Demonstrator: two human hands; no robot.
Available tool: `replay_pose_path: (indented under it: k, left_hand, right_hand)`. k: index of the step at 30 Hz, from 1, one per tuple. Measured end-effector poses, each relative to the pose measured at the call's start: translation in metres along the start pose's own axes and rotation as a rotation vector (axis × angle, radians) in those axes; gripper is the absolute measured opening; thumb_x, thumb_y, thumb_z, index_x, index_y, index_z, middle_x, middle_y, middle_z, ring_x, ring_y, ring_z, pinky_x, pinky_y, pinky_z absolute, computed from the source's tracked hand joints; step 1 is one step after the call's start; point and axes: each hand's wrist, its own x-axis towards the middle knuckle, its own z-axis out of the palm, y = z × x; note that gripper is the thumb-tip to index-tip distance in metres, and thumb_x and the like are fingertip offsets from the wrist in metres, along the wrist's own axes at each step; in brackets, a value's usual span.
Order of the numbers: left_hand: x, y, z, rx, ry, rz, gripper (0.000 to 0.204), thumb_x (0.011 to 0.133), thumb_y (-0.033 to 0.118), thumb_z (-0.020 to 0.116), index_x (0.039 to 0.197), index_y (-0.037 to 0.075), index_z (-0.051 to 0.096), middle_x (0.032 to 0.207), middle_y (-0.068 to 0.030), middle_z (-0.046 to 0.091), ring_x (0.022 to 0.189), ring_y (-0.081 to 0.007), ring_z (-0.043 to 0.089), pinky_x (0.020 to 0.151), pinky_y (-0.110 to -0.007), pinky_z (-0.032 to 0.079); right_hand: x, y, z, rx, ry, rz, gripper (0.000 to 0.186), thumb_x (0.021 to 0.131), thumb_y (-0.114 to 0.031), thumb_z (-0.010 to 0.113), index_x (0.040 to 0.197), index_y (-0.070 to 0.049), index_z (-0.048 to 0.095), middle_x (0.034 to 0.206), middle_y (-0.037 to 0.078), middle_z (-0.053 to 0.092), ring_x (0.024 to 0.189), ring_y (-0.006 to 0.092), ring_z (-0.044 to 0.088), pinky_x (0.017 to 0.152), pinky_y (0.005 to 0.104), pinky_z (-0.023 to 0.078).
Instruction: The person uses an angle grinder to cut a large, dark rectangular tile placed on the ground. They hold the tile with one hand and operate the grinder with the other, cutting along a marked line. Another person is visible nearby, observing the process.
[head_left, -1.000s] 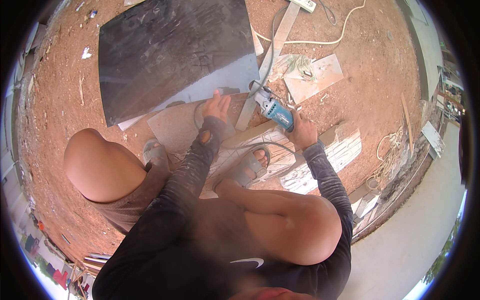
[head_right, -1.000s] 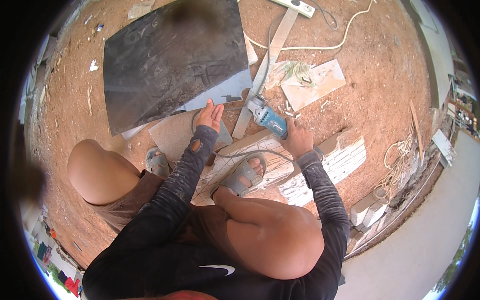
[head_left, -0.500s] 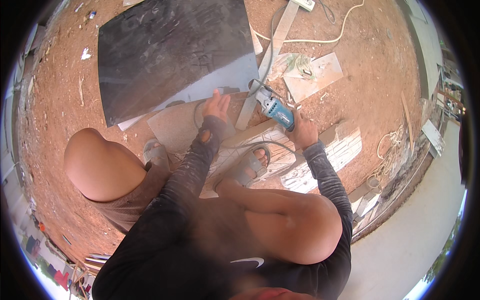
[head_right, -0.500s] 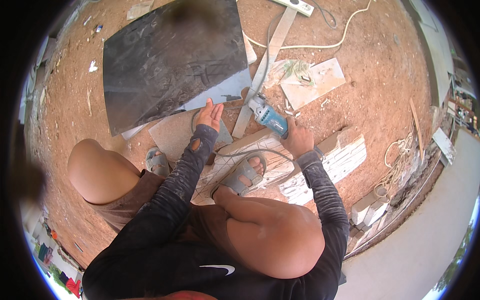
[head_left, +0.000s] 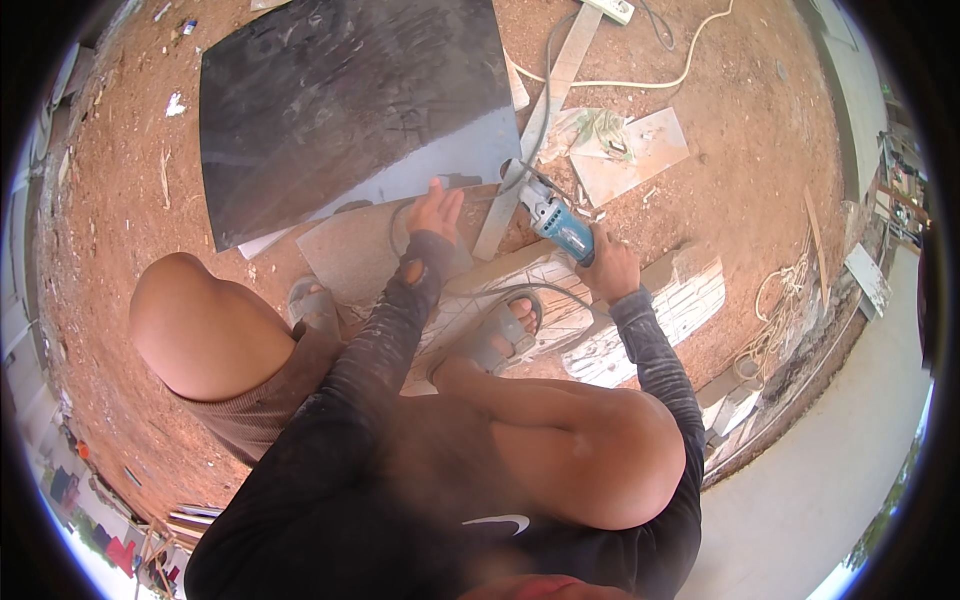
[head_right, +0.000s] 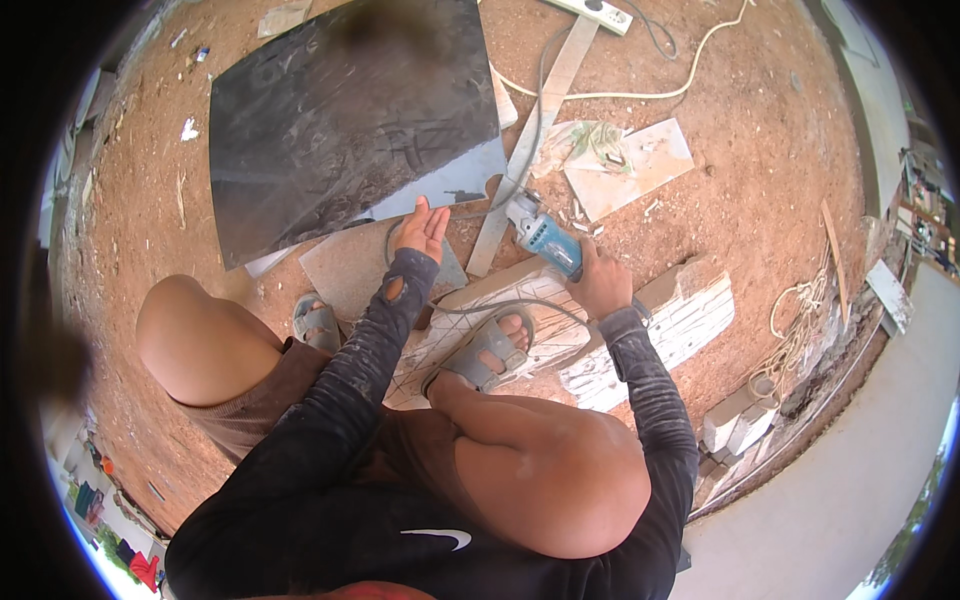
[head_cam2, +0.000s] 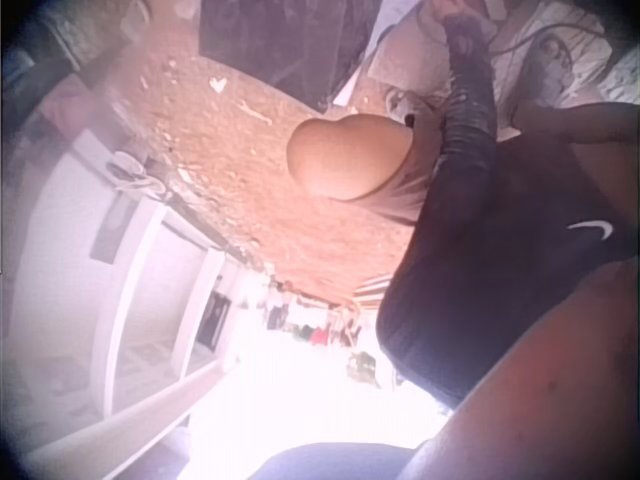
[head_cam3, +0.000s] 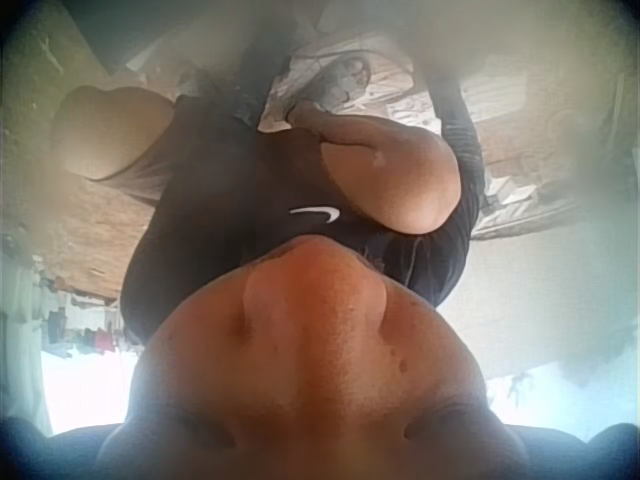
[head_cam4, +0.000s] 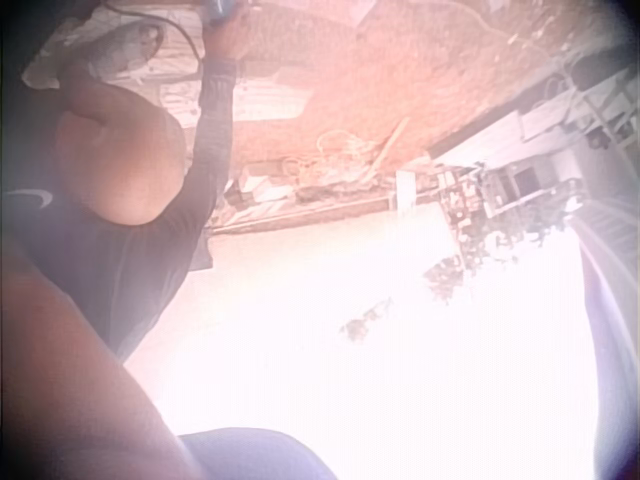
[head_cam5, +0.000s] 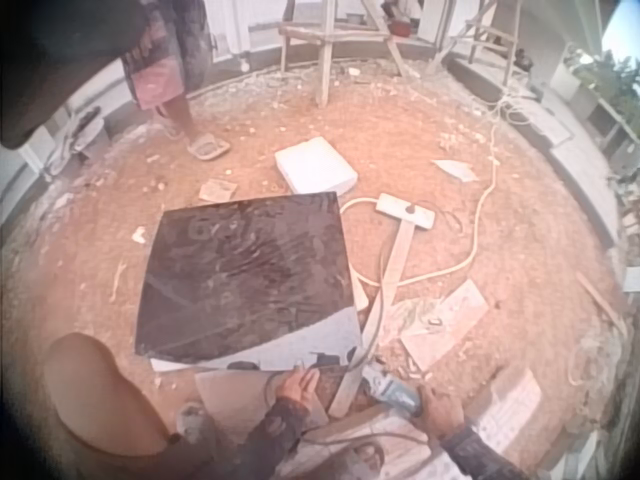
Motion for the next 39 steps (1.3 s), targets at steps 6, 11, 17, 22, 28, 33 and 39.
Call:
replay_pose_path:
  k: [6,11,17,22,28,33,39]
  left_hand:
    - [0.002,-0.003,0.003,0.007,-0.002,-0.007,0.07,0.093,0.023,0.075,0.144,-0.007,0.036,0.138,-0.023,0.05,0.129,-0.0353,0.054,0.116,-0.042,0.047]
    - [0.003,-0.002,-0.001,-0.001,0.0,0.004,0.073,0.093,0.023,0.075,0.145,-0.007,0.034,0.14,-0.0234,0.049,0.129,-0.0354,0.053,0.116,-0.042,0.047]
    - [0.0,-0.002,0.003,-0.005,0.014,0.015,0.06,0.097,0.017,0.069,0.138,-0.014,0.037,0.132,-0.0205,0.05,0.122,-0.0366,0.057,0.111,-0.043,0.05]
    - [0.001,0.0,0.0,-0.001,-0.014,-0.005,0.072,0.092,0.023,0.076,0.144,-0.007,0.036,0.138,-0.0234,0.051,0.128,-0.0351,0.054,0.115,-0.042,0.047]
    - [0.0,-0.001,0.001,0.002,0.008,-0.013,0.067,0.094,0.022,0.074,0.142,-0.007,0.038,0.137,-0.0233,0.051,0.127,-0.0349,0.055,0.115,-0.042,0.048]
    - [0.0,-0.002,0.002,-0.003,0.021,-0.01,0.064,0.094,0.022,0.074,0.141,-0.006,0.04,0.137,-0.0224,0.052,0.126,-0.0345,0.056,0.114,-0.042,0.049]
    - [0.003,-0.001,0.001,0.004,0.008,-0.003,0.061,0.094,0.022,0.074,0.138,-0.005,0.043,0.133,-0.0215,0.055,0.125,-0.0344,0.057,0.113,-0.042,0.05]
  right_hand:
    - [-0.002,0.003,0.005,-0.014,0.029,-0.023,0.062,0.076,-0.034,0.08,0.126,-0.01,0.053,0.093,0.019,0.069,0.081,0.0393,0.072,0.069,0.05,0.058]
    - [0.001,-0.004,-0.002,-0.016,0.021,-0.021,0.062,0.075,-0.033,0.08,0.125,-0.01,0.053,0.093,0.019,0.069,0.081,0.0392,0.072,0.069,0.0504,0.058]
    - [0.003,-0.001,-0.006,-0.057,0.002,-0.002,0.062,0.073,-0.029,0.079,0.126,-0.01,0.053,0.095,0.018,0.068,0.082,0.039,0.072,0.07,0.0496,0.058]
    - [0.004,0.009,-0.005,-0.045,0.022,-0.03,0.06,0.074,-0.025,0.075,0.127,-0.01,0.054,0.095,0.018,0.067,0.082,0.0391,0.071,0.07,0.0501,0.058]
    - [0.006,0.017,-0.007,-0.056,0.006,-0.033,0.058,0.075,-0.024,0.073,0.127,-0.009,0.055,0.095,0.019,0.069,0.081,0.0396,0.071,0.07,0.0504,0.058]
    - [0.006,0.016,-0.01,-0.055,0.018,-0.055,0.059,0.075,-0.025,0.073,0.129,-0.008,0.055,0.095,0.018,0.069,0.081,0.0396,0.071,0.07,0.0505,0.058]
    - [0.01,0.015,-0.016,-0.063,-0.029,-0.062,0.063,0.076,-0.027,0.074,0.133,-0.007,0.054,0.098,0.019,0.07,0.083,0.0392,0.072,0.073,0.0494,0.059]
